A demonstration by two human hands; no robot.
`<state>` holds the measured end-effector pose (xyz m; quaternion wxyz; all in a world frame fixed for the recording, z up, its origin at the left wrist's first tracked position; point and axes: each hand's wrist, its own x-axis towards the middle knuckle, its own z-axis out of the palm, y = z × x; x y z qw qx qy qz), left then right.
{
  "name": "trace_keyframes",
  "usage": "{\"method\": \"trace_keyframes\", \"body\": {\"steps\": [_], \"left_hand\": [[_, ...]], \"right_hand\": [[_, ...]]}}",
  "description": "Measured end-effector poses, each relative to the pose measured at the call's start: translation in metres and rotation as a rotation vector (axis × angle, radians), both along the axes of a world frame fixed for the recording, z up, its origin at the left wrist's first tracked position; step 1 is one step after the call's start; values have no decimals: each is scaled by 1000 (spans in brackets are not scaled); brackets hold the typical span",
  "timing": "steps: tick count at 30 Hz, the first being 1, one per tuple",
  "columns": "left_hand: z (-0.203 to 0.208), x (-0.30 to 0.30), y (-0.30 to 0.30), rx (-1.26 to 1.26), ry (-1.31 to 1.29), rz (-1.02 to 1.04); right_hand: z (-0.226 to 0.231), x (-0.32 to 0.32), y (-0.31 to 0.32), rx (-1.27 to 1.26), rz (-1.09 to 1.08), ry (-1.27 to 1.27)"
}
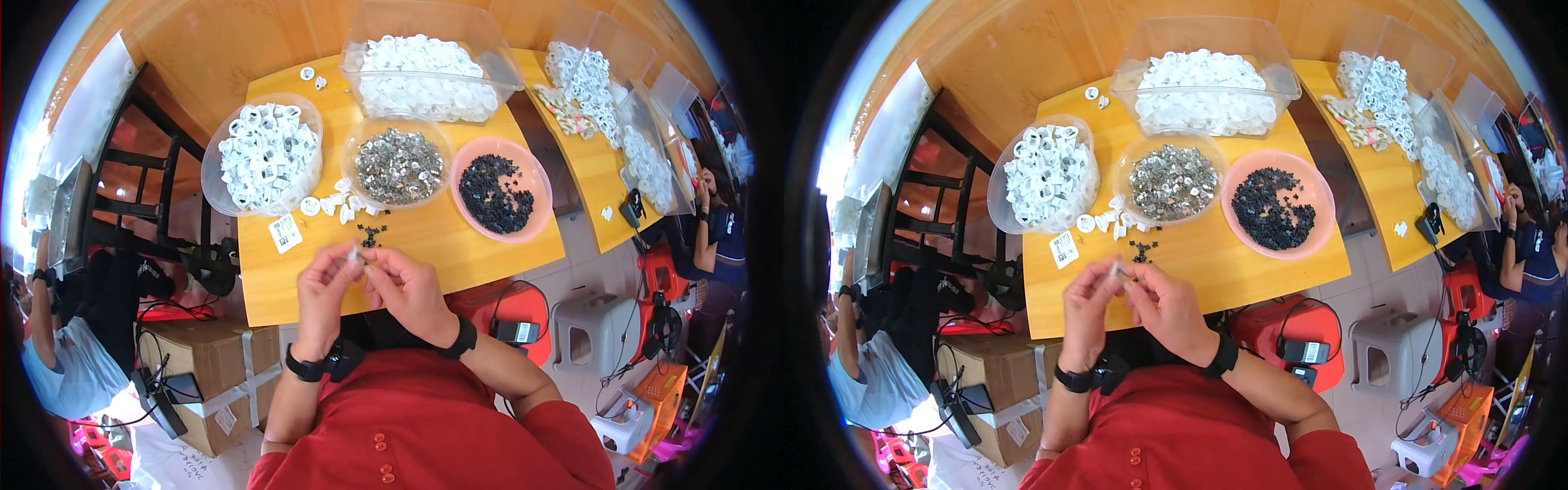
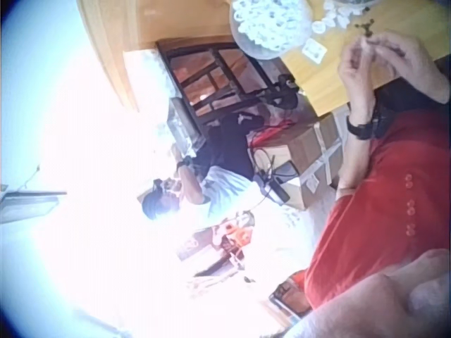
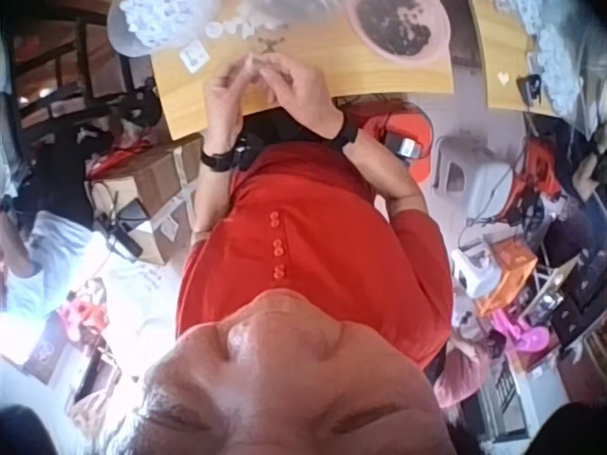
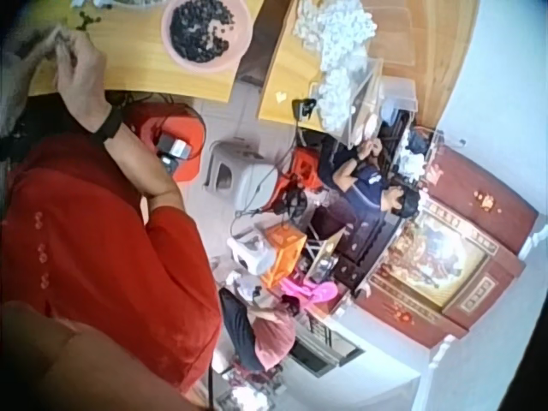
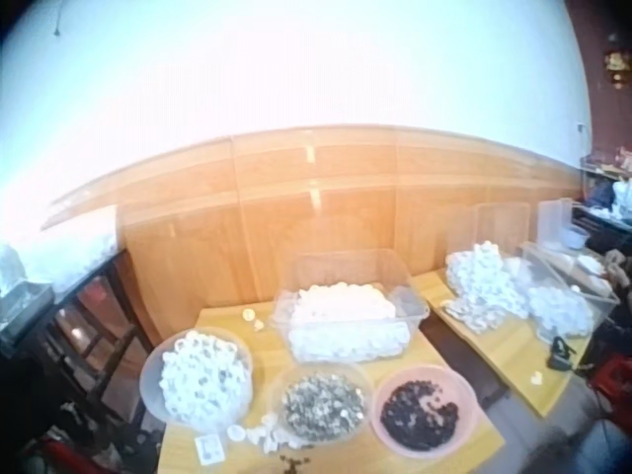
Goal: Assembling small metal star-shaped components into white plastic caps at a workshop table.
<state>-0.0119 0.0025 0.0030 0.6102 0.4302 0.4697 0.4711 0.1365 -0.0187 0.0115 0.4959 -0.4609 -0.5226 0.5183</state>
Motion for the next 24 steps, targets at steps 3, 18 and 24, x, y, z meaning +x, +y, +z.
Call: {"method": "trace_keyframes", "body": {"steps": [3, 18, 24], "left_hand": [[35, -4, 35, 67, 11, 162], [-10, -9, 40, 150, 308, 78], [-26, -3, 35, 175, 443, 46]], "right_hand": [[2, 11, 9, -41, -27, 7], [-13, 22, 71, 628, -104, -1188], [-23, 13, 92, 749, 184, -1509]]}}
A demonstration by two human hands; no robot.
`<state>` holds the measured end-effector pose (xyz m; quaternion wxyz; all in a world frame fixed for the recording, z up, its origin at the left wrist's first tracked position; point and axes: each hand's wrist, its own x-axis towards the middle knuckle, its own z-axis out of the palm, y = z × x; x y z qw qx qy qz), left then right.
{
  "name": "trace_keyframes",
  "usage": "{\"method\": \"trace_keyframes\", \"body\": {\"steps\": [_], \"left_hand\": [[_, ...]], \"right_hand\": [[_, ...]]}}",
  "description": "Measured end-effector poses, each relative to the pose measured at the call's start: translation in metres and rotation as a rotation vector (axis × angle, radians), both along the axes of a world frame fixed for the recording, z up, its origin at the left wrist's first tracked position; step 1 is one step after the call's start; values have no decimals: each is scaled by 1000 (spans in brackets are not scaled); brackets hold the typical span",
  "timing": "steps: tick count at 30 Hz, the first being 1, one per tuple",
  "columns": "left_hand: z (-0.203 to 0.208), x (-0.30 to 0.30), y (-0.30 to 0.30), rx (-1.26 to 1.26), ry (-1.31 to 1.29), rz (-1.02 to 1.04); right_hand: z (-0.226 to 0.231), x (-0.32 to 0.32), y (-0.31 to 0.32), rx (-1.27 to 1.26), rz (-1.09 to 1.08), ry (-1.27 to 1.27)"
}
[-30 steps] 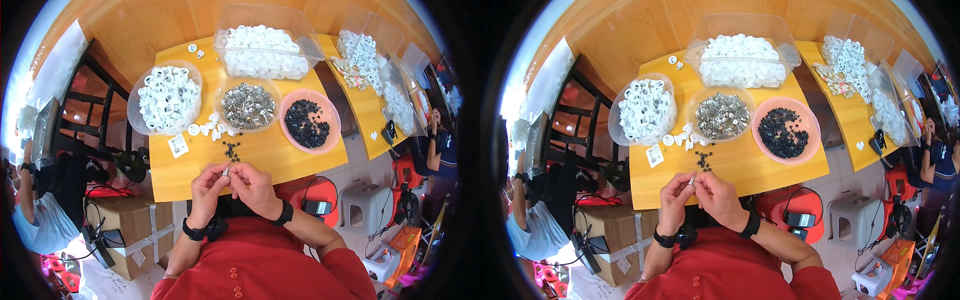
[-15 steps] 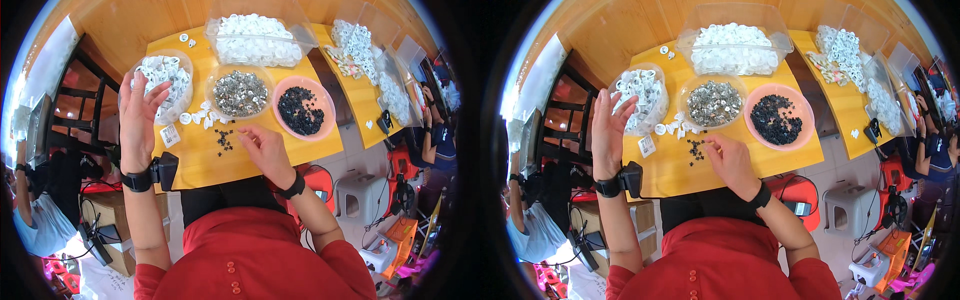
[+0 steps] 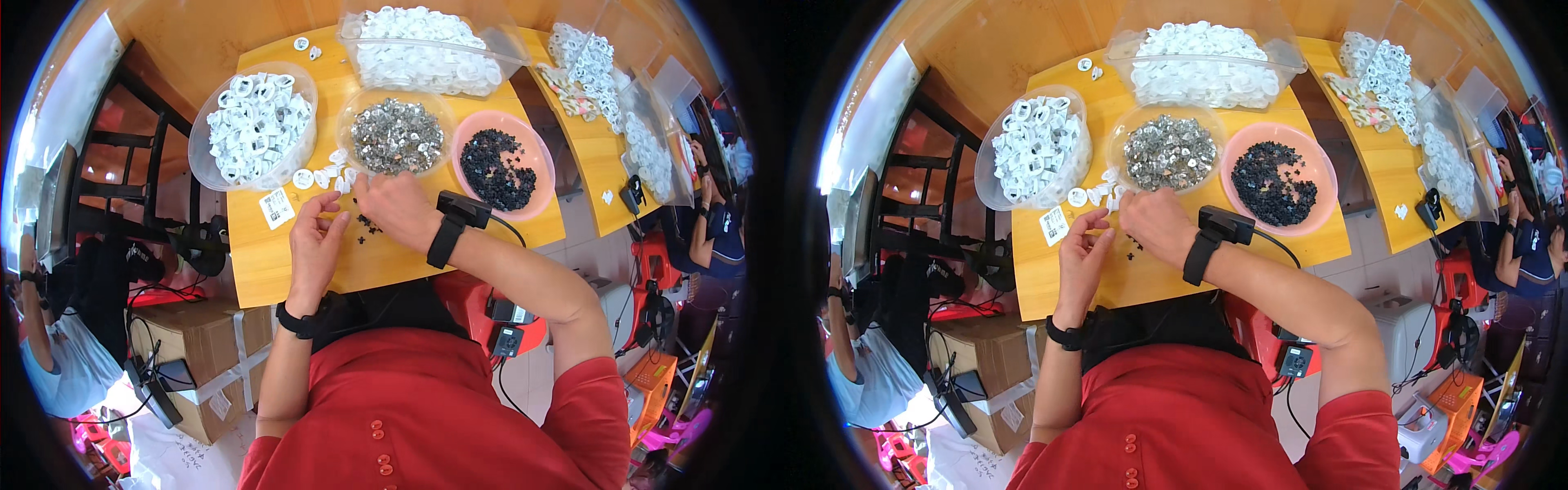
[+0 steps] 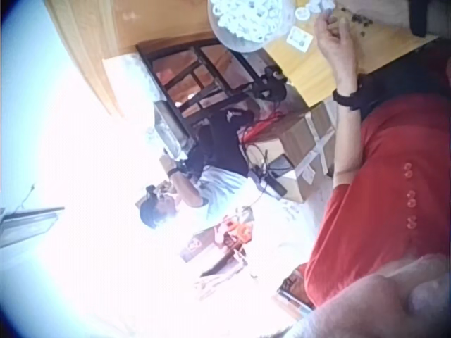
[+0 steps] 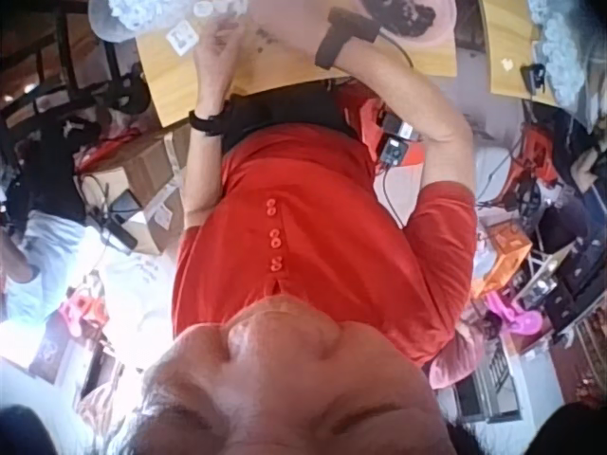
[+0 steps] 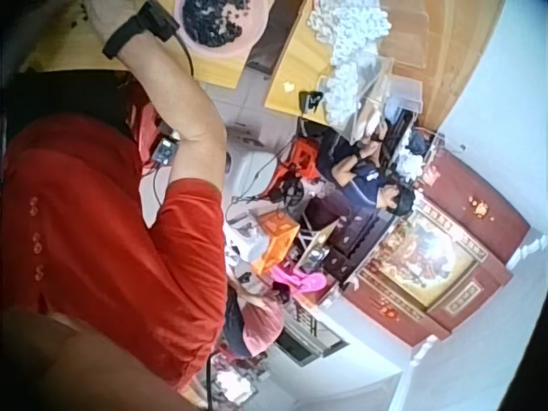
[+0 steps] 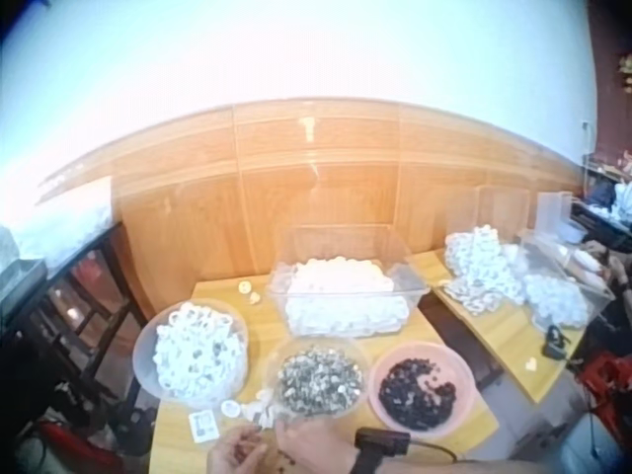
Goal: Assembling small metal star-shaped components into white plastic caps at a workshop table.
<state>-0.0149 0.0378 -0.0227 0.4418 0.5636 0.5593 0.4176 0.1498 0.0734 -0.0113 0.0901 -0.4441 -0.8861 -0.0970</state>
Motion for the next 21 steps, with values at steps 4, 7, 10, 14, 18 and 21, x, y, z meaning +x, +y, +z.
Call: {"method": "trace_keyframes", "body": {"steps": [4, 7, 10, 14, 18, 21], "left_hand": [[-15, -4, -3, -82, -140, -5], [-14, -5, -7, -119, -219, 20], [-12, -1, -10, -130, -303, 44], [2, 7, -15, -149, -397, 33], [6, 8, -17, -175, -560, -11], [8, 2, -19, -261, -695, -40]], "right_hand": [[0, -4, 2, 26, 30, -72], [1, -4, 0, 8, 41, -51], [4, -3, -6, -62, 14, 33], [18, -5, -22, -245, -52, 407], [25, -10, -39, -220, -39, 591], [26, -8, -48, -322, -5, 880]]}}
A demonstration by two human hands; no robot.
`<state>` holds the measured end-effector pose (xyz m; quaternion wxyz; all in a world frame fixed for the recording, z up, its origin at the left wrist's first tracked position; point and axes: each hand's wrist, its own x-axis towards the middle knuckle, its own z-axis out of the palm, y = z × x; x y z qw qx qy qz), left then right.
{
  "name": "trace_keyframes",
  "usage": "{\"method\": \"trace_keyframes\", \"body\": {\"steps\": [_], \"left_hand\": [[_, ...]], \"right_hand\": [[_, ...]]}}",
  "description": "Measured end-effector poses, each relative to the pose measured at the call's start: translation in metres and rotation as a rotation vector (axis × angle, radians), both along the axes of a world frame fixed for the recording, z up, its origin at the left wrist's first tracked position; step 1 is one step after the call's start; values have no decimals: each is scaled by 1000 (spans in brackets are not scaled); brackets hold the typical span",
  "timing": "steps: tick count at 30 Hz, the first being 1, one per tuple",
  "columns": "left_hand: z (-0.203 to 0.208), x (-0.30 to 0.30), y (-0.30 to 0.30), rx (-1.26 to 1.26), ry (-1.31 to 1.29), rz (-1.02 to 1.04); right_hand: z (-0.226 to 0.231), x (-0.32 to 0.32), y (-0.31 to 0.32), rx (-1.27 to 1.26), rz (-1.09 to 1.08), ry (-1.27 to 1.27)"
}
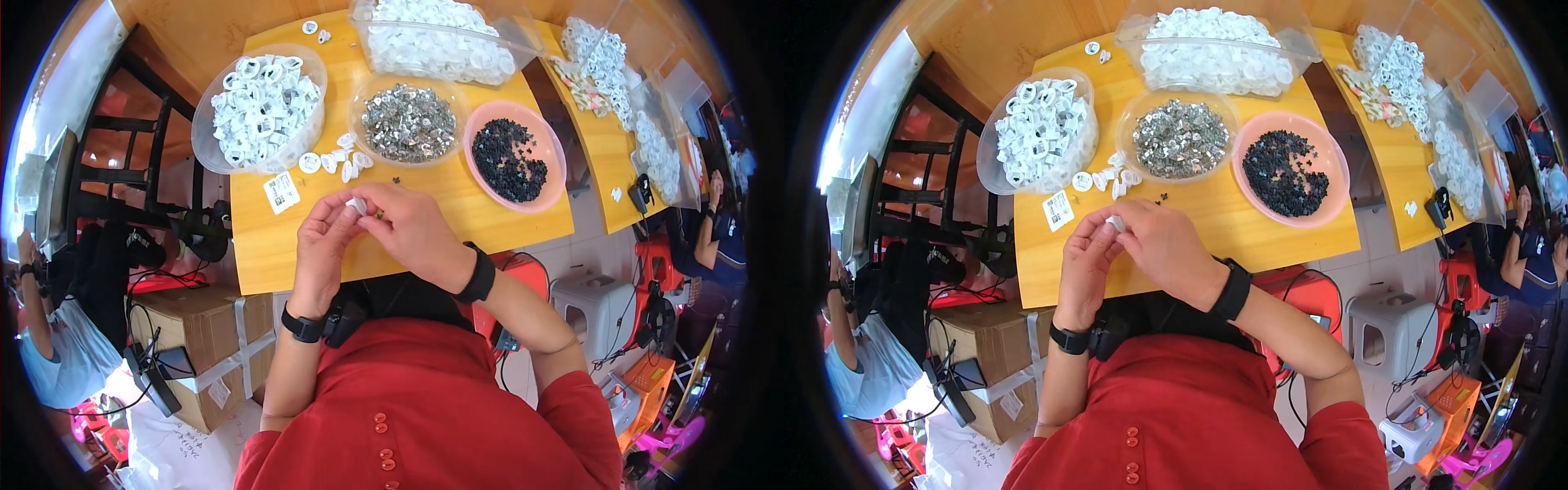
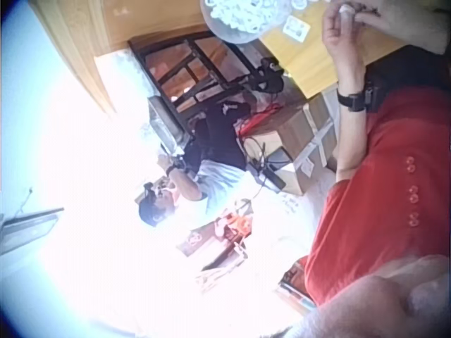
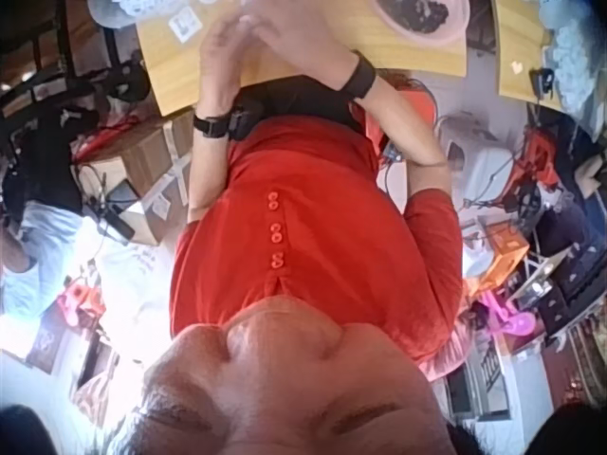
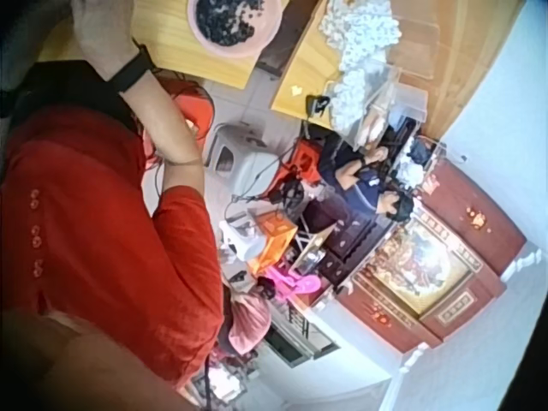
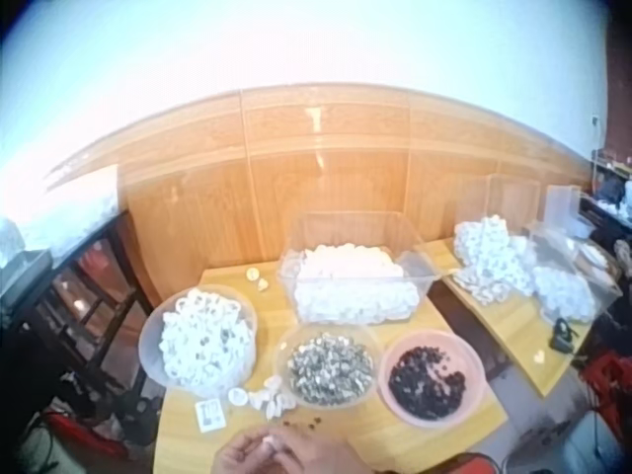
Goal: Assembling small metal star-shaped components into white plastic caps at a workshop table.
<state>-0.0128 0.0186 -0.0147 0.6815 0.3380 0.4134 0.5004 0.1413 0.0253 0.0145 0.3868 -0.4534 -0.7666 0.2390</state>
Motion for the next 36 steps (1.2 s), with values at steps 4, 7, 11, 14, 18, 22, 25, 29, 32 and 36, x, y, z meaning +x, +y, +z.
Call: {"method": "trace_keyframes", "body": {"steps": [4, 7, 11, 14, 18, 22, 25, 29, 32, 36], "left_hand": [[-2, -11, -4, -129, -204, -25], [-5, -17, -5, -141, -289, -75], [-5, -19, -6, -142, -323, -92], [-7, -19, -7, -152, -320, -92], [2, -15, -12, -143, -310, -77], [1, -13, -17, -111, -255, -77], [0, -12, -17, -126, -241, -71], [-6, -20, -17, -167, -287, -34], [-10, -26, -20, -166, -318, -5], [-16, -29, -17, -179, -345, -32]], "right_hand": [[7, 0, -13, -321, -46, 391], [2, -2, -17, -292, -99, 420], [-1, -3, -20, -141, -134, 252], [-4, -8, -21, -69, -138, 227], [-8, -11, -24, 63, -167, 176], [-13, -16, -29, 23, -171, 154], [-15, -17, -35, -3, -167, 174], [-9, -4, -37, -123, -217, 173], [-10, 28, -19, -72, -296, 43], [6, 67, 23, 109, -380, -189]]}}
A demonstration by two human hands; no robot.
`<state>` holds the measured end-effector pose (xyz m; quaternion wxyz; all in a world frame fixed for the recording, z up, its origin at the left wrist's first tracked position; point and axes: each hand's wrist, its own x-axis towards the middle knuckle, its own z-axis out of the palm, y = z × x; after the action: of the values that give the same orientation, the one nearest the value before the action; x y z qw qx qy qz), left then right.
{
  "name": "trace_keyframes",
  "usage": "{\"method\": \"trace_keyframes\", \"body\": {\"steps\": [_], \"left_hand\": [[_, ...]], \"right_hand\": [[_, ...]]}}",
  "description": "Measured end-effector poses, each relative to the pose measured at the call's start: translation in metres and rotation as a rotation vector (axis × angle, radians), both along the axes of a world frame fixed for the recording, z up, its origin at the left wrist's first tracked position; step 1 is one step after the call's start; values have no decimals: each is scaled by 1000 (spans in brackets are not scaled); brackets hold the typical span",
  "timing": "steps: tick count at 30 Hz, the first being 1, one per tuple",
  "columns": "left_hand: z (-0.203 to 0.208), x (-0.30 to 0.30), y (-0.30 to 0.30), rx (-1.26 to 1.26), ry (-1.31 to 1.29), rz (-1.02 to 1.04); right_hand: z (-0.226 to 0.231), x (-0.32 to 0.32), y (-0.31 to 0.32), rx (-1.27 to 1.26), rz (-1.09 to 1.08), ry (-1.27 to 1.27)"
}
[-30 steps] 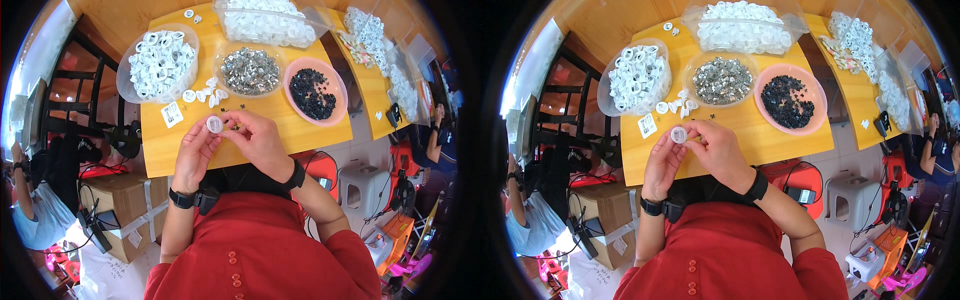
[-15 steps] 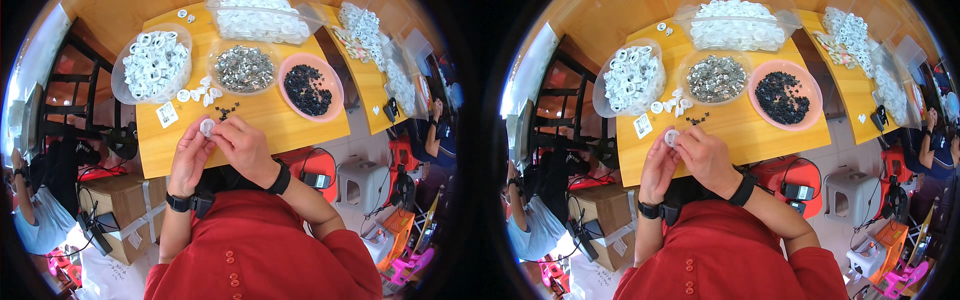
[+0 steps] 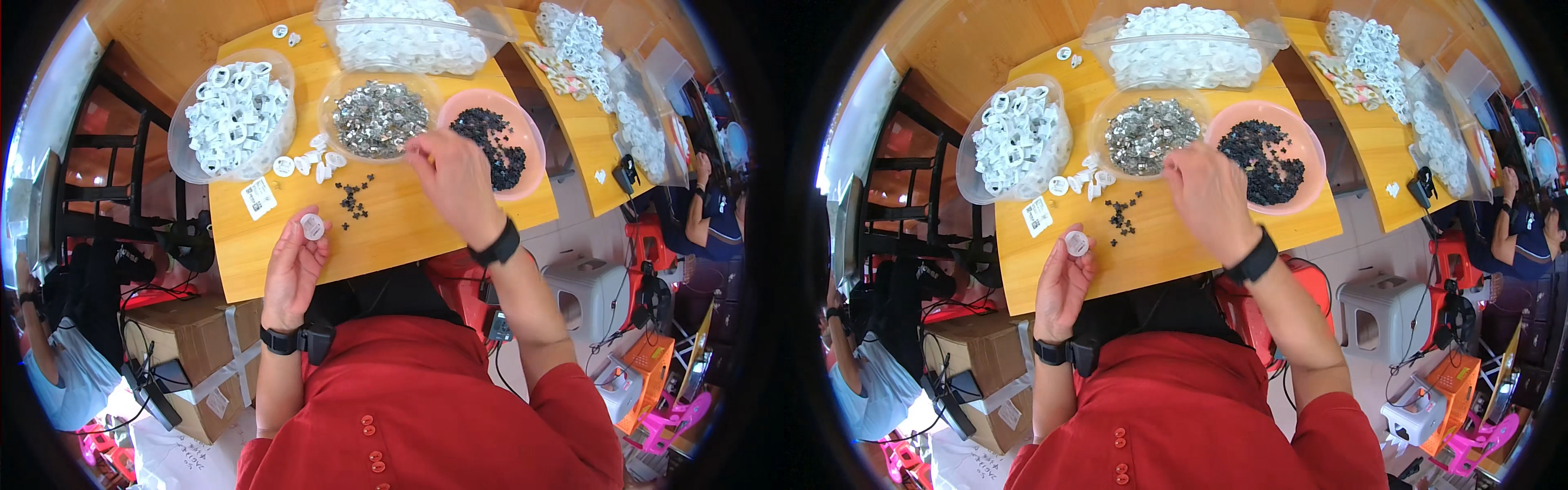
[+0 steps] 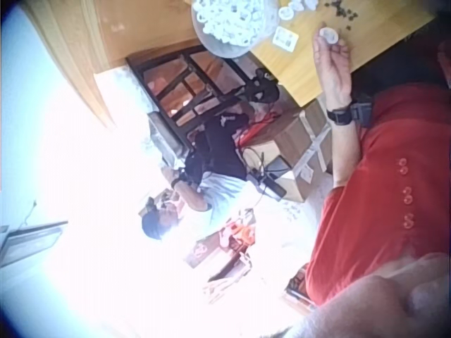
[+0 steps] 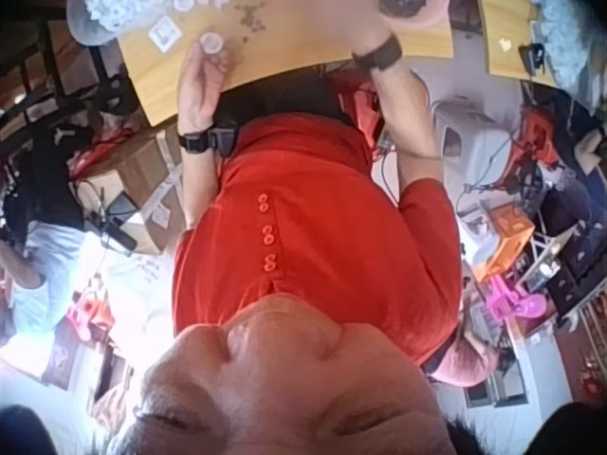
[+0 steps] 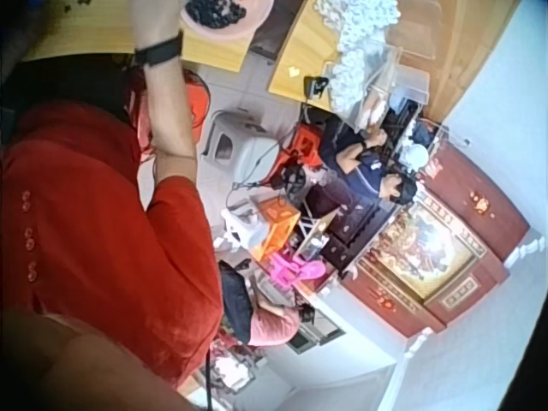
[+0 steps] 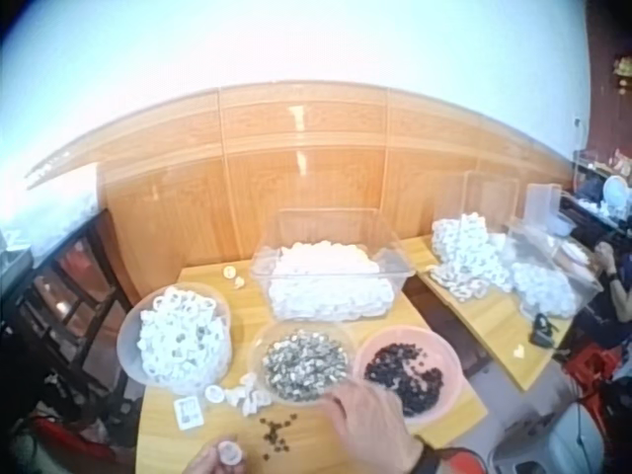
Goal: Assembling small metal star-shaped components into white plastic caps at a workshop table.
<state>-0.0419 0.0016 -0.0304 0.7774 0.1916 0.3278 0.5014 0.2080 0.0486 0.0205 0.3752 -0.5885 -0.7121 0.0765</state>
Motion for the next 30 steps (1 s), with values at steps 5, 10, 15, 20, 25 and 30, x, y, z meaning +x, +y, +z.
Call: {"method": "trace_keyframes", "body": {"steps": [5, 10, 15, 20, 25, 30], "left_hand": [[10, 10, 1, -68, 78, 13], [8, 1, -2, -25, 52, -49], [12, 1, -3, -4, 62, -83], [16, 7, 1, 22, 91, -104], [16, 14, 2, 33, 95, -181], [10, 25, 1, 3, 157, -209]], "right_hand": [[-1, -3, 62, -177, 32, -293], [-21, -17, 86, -230, 214, -456], [-40, -1, 101, -239, 158, -381], [-29, 14, 100, -210, 273, -102], [-1, 22, 93, -644, 146, 393], [17, 31, 81, -683, 158, 604]]}}
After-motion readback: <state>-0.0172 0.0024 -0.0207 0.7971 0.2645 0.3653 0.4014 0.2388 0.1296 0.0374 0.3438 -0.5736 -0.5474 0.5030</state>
